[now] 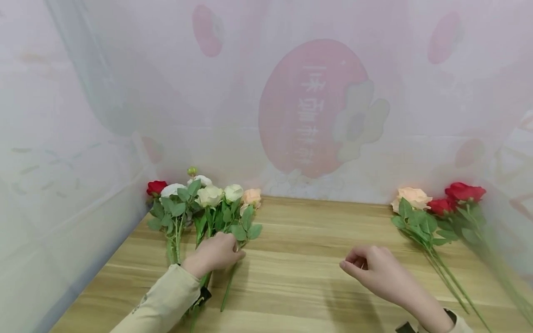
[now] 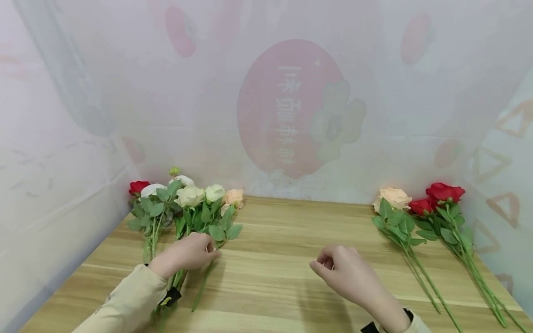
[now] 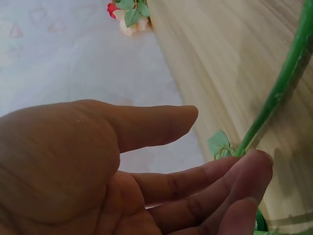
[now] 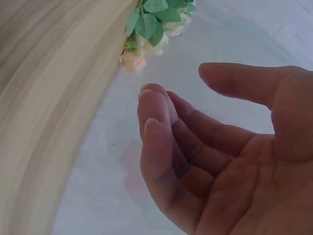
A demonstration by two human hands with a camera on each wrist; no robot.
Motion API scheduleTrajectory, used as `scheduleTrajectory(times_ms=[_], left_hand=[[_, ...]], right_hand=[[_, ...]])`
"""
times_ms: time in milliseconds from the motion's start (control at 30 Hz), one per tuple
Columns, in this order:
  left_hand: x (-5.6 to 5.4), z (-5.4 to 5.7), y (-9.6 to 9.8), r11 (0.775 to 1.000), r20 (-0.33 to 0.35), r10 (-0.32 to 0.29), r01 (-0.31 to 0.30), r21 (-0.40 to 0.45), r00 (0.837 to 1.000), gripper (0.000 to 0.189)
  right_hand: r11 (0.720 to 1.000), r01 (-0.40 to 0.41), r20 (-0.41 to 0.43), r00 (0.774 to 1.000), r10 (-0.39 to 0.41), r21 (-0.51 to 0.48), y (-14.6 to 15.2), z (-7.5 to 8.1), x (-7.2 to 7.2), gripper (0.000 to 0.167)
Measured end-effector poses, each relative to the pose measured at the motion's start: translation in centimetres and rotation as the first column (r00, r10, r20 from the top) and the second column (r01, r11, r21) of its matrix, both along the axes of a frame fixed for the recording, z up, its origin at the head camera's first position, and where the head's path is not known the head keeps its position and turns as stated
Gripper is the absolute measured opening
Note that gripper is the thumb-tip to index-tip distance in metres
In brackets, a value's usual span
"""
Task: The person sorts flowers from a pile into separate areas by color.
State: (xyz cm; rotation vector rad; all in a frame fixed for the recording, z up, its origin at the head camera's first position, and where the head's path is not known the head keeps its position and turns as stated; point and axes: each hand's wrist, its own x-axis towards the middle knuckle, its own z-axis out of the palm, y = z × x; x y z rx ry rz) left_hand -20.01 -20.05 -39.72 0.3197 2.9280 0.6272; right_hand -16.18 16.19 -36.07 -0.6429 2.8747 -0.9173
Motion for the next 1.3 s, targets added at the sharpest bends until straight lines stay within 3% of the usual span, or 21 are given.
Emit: scheduleTrajectory(times_ms=[467,867,1300], left_hand=[[0.1,-1.1,0.7,1.000,0.034,0.000,0.001,-0.026,0.999,0.048],[-0.6,-1.6,0.6,0.996,-0.029,0.050,-0.052,-0.071,0.998,0.039],[-1.2,-1.2,-0.3,1.000,0.065,0.029,-0.029,0.007,0.997,0.041]], right_hand=[[0.999,-0.023,-0.013,1.000,0.024,0.023,-0.3,-0.2,0.4,0.022],[0.999,-0.044,-0.030,0.999,0.045,0.020,-0.4,0.0,0.3,0.022],[0.999,-0.031,-0.017,0.999,0.032,0.031,-0.3,0.0,0.2,0.021]])
